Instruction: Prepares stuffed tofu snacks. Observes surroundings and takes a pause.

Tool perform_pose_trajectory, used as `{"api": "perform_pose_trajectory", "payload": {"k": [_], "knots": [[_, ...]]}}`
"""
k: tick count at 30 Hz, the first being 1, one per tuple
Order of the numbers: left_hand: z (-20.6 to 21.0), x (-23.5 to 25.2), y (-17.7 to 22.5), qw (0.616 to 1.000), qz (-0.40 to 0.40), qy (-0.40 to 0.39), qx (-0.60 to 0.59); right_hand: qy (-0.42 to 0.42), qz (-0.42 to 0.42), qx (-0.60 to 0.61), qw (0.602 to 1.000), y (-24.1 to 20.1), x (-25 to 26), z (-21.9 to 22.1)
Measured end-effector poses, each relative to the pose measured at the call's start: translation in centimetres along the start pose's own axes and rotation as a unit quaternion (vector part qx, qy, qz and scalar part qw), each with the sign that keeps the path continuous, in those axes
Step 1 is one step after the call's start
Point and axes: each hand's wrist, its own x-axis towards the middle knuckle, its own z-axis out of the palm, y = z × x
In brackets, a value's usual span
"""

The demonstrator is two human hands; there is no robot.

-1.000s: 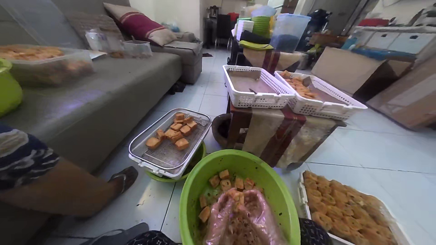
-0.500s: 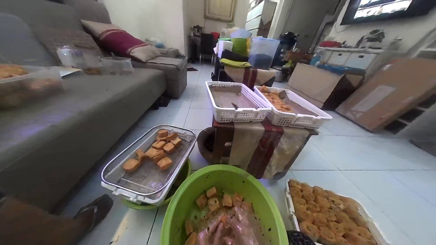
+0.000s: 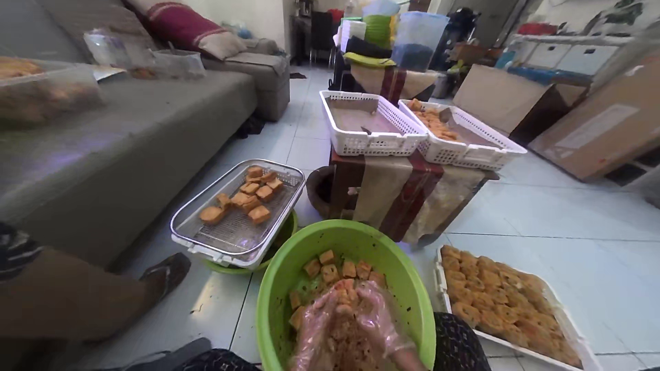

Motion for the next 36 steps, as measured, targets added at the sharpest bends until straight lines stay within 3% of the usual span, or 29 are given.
{"api": "perform_pose_trajectory", "payload": {"k": [5,11,16,19,22,27,31,36], "knots": [[-0.1,0.4,0.1,0.999,0.026,-0.045,-0.011,-0.024,-0.005,0.068,0.997,-0.1,0.7,-1.2],[-0.2,0.7,-0.3,0.996,0.058,-0.069,0.008,-0.013,0.13,0.232,0.964,-0.3,0.5,-0.2],[-1.1,1.7,-1.4,0.981,0.147,-0.125,-0.006,-0.053,0.092,0.167,0.98,0.5,0.5,-0.2],[-0.5,1.6,-2.1,0.976,0.172,-0.135,0.008,-0.082,0.142,0.177,0.97,0.3,0.8,-0.9],[0.5,1.0,-1.7,0.975,0.18,-0.134,-0.011,0.0,0.172,0.216,0.961,0.3,0.9,0.1],[0.2,0.9,-0.9,0.993,0.087,-0.074,-0.011,0.045,0.105,0.268,0.957,0.5,0.2,1.6],[0.1,1.3,-1.7,0.99,0.118,-0.062,0.039,0.023,0.169,0.307,0.936,0.3,0.0,1.5],[0.3,1.3,-2.3,0.978,0.2,-0.051,0.036,0.005,0.138,0.276,0.951,1.6,0.8,2.2]]}}
